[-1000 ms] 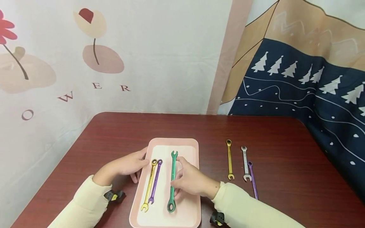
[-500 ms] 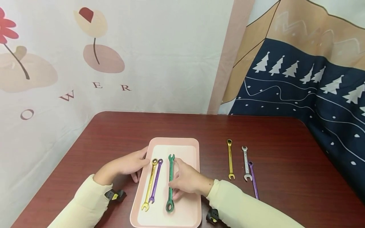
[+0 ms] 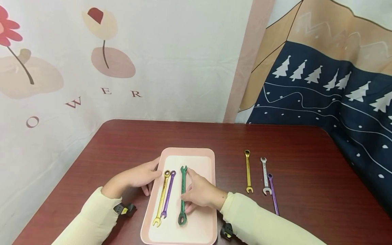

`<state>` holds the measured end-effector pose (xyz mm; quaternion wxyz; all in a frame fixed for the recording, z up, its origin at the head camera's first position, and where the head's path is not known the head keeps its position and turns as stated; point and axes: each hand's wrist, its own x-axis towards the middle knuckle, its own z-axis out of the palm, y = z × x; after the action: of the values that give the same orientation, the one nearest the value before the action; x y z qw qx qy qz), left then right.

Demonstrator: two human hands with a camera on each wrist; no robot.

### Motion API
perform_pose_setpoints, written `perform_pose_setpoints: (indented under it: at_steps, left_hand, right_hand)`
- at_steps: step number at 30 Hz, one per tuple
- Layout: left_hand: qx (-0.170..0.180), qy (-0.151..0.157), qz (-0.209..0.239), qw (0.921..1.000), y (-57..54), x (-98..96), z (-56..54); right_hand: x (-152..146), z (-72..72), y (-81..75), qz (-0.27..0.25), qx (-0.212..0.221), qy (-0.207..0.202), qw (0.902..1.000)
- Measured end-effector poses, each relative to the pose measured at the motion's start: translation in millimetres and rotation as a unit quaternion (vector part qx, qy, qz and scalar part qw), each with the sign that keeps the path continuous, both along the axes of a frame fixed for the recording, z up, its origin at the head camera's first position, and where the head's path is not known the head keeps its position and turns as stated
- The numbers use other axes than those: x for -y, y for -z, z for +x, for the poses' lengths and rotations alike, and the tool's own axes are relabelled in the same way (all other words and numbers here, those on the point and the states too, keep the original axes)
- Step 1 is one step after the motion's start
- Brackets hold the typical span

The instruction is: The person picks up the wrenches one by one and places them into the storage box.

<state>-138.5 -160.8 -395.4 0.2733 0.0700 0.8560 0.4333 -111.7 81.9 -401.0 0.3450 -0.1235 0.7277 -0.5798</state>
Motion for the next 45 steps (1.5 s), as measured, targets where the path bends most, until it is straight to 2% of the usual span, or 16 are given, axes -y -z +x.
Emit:
perform_pose_setpoints:
  at_steps: [20, 27, 35, 45]
  left_hand:
    - [0.002, 0.003, 0.003, 1.0000, 1.9, 0.8, -2.1]
    - [-0.004, 0.008, -0.001, 1.0000, 1.5, 0.4, -1.5]
    - [-0.010, 0.011, -0.001, 0.9999, 0.9, 0.9, -1.1]
    - [-0.008, 0.014, 0.001, 0.9999, -0.1, 1.2, -0.9]
  right_hand:
    - [10, 4.0, -2.3, -0.019, 0.010, -0.018, 0.9996]
    - [10, 8.9, -3.5, -0.011, 0.010, -0.013, 0.9998]
    - [10, 17.3, -5.1, -0.015, -0.008, -0.001, 0.9999]
    - [11, 19.1, -6.9, -0.016, -0.018, -0.014, 0.9996]
